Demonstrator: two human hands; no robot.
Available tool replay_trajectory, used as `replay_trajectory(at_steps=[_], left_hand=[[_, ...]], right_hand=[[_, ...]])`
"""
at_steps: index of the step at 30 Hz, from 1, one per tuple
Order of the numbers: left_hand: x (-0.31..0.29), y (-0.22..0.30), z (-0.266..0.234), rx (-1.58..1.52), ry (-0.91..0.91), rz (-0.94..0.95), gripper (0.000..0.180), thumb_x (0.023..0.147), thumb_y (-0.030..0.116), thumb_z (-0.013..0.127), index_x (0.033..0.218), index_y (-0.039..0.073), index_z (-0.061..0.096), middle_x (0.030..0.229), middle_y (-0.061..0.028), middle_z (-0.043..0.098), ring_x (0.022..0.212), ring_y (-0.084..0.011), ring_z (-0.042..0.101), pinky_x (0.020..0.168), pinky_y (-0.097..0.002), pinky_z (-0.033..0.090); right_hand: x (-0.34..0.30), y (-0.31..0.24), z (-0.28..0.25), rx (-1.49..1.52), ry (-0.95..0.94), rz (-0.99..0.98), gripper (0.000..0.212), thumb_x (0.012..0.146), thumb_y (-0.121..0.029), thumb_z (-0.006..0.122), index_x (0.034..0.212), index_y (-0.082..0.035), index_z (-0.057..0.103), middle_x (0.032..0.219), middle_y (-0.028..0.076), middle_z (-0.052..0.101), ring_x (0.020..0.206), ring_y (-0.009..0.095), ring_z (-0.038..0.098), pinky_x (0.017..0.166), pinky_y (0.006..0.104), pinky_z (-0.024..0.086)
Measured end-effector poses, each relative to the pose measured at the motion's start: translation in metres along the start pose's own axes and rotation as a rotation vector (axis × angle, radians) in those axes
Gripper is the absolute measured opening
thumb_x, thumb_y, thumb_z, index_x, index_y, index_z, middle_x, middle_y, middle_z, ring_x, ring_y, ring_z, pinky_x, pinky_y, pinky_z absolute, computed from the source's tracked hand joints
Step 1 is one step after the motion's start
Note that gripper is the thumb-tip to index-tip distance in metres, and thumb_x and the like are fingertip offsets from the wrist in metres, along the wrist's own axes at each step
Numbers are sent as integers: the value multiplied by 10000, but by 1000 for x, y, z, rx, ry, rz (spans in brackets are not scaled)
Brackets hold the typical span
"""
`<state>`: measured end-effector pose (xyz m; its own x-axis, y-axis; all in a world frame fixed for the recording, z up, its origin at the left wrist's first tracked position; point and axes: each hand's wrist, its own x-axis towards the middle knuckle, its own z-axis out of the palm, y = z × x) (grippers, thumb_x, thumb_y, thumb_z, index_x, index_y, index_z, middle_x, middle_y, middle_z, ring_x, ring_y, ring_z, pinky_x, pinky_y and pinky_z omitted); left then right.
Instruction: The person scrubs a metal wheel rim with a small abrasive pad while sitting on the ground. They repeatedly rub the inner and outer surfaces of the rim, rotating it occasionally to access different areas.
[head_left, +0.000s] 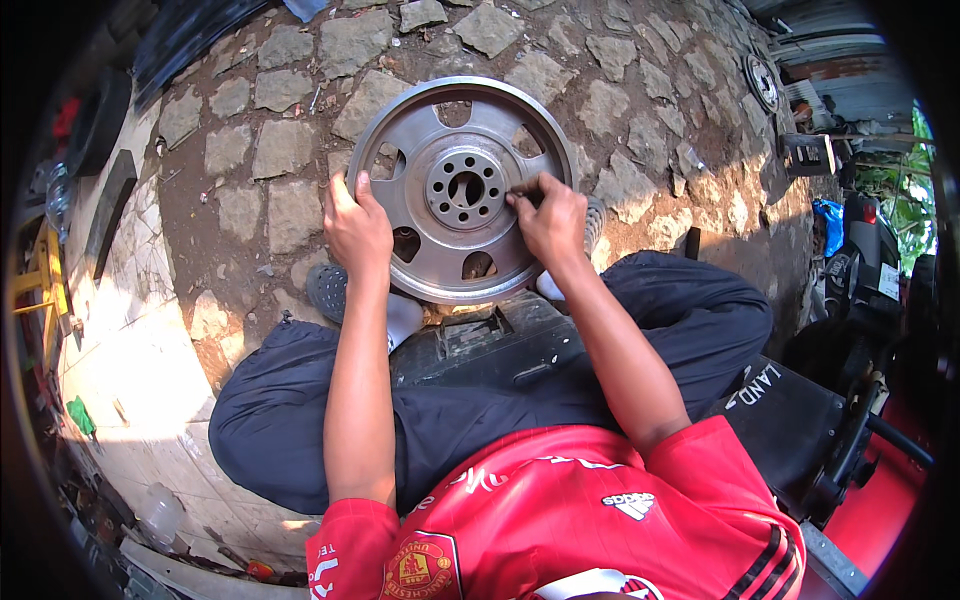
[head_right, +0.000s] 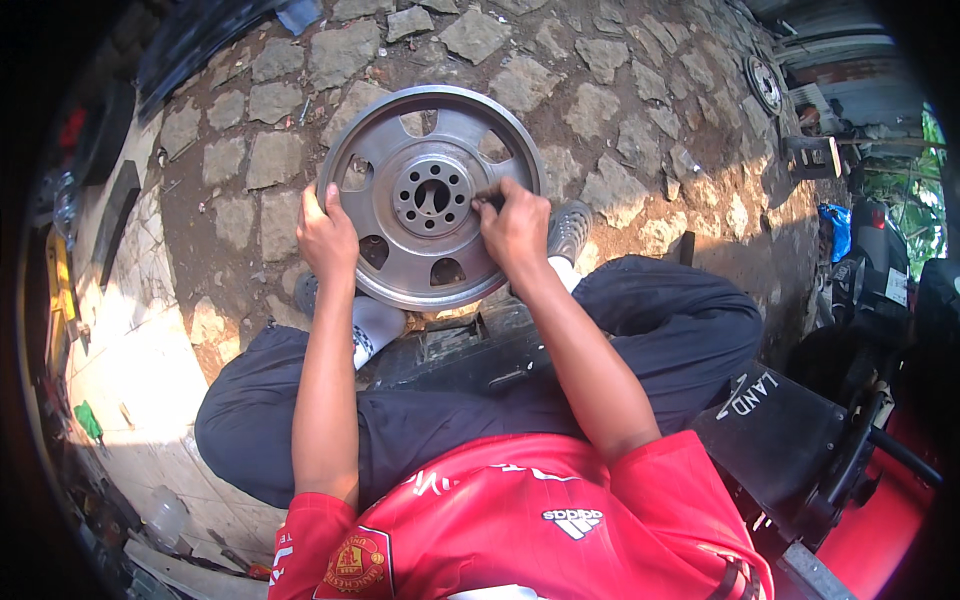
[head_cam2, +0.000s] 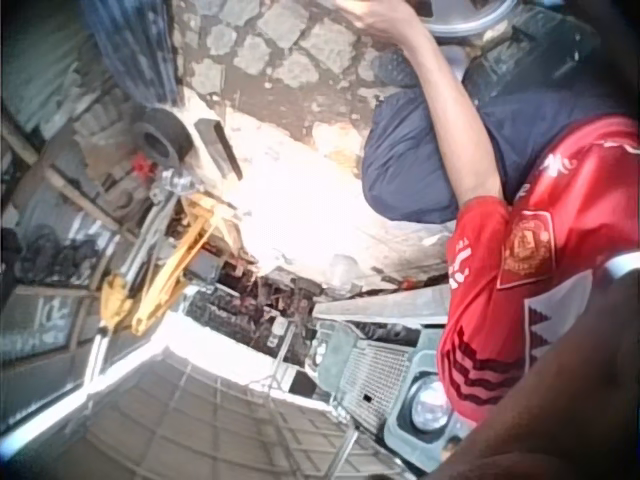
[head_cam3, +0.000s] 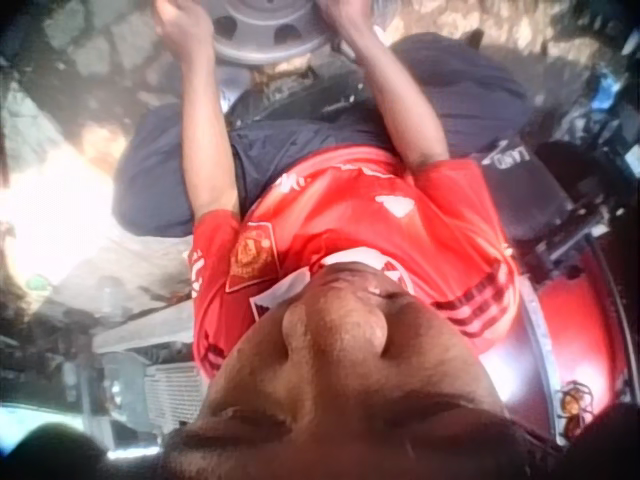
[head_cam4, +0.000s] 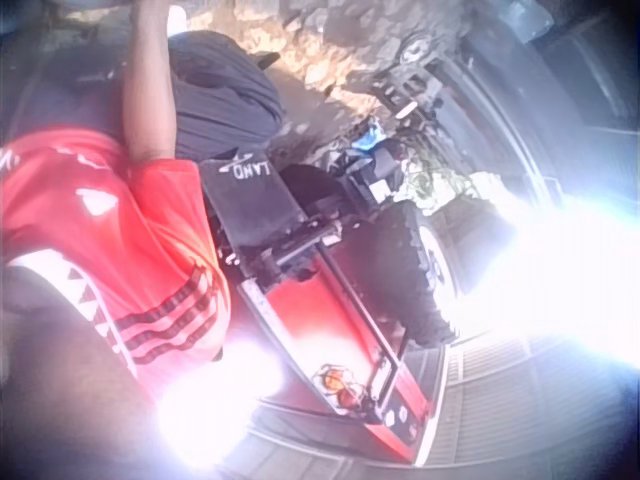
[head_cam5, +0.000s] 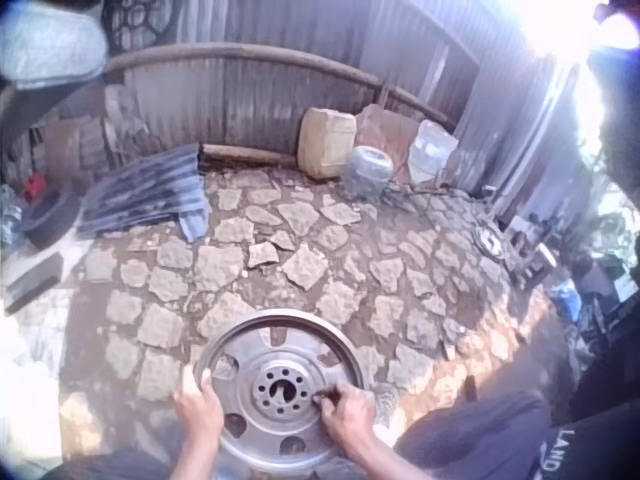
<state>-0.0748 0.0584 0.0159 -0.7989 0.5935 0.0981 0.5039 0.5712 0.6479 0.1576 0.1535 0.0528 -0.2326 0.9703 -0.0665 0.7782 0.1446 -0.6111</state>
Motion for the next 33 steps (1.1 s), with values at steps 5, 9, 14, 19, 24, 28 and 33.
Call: replay_trajectory(at_steps=[5,9,14,19,24,28,33], left_hand=[[-1,-5,5,13,64,67,468,1106,379,583,1333,-27,629,1226,-312,710,1107,-524,687,918,-581,547],[-1,1,0,30,-11,-5,462,1108,382,578,1332,-19,623,1238,-304,709,1102,-523,688,923,-578,546],[3,-1,3,23,-1,-4,449,1105,384,577,1340,3,619,1260,-289,706,1094,-525,691,909,-587,547],[-1,2,1,65,-38,-43,443,1101,393,580,1337,18,593,1187,-298,726,1044,-529,704,864,-601,551],[-1,1,-1,50,-21,-57,466,1115,441,533,1363,51,590,1216,-285,729,1088,-530,695,898,-604,542],[-2,10,-4,73,-43,-79,433,1105,413,566,1322,39,573,1201,-279,717,1063,-517,701,866,-603,548],[-2,9,-5,58,-51,-107,418,1102,408,576,1309,45,579,1197,-265,714,1068,-505,702,866,-600,547]], right_hand=[[25,-19,3,10,70,18,142,867,-139,852,969,-52,807,920,192,805,857,349,797,848,429,612],[4,-6,7,73,60,19,131,866,-118,845,940,-24,788,915,196,803,853,374,795,836,432,616],[13,-18,5,6,81,25,171,877,-141,856,985,-19,804,919,206,804,841,361,801,830,436,621],[-6,-2,11,43,117,43,186,877,-161,862,983,-19,808,924,219,803,843,365,800,818,448,626],[-2,-14,10,41,104,148,231,850,-204,875,968,-23,793,913,215,803,873,360,800,853,456,607],[-14,-11,15,50,88,244,227,856,-209,867,970,-28,791,912,208,805,879,364,798,867,447,602],[-9,-10,18,130,70,323,216,853,-175,880,990,-31,797,888,133,819,856,237,801,858,372,606]])
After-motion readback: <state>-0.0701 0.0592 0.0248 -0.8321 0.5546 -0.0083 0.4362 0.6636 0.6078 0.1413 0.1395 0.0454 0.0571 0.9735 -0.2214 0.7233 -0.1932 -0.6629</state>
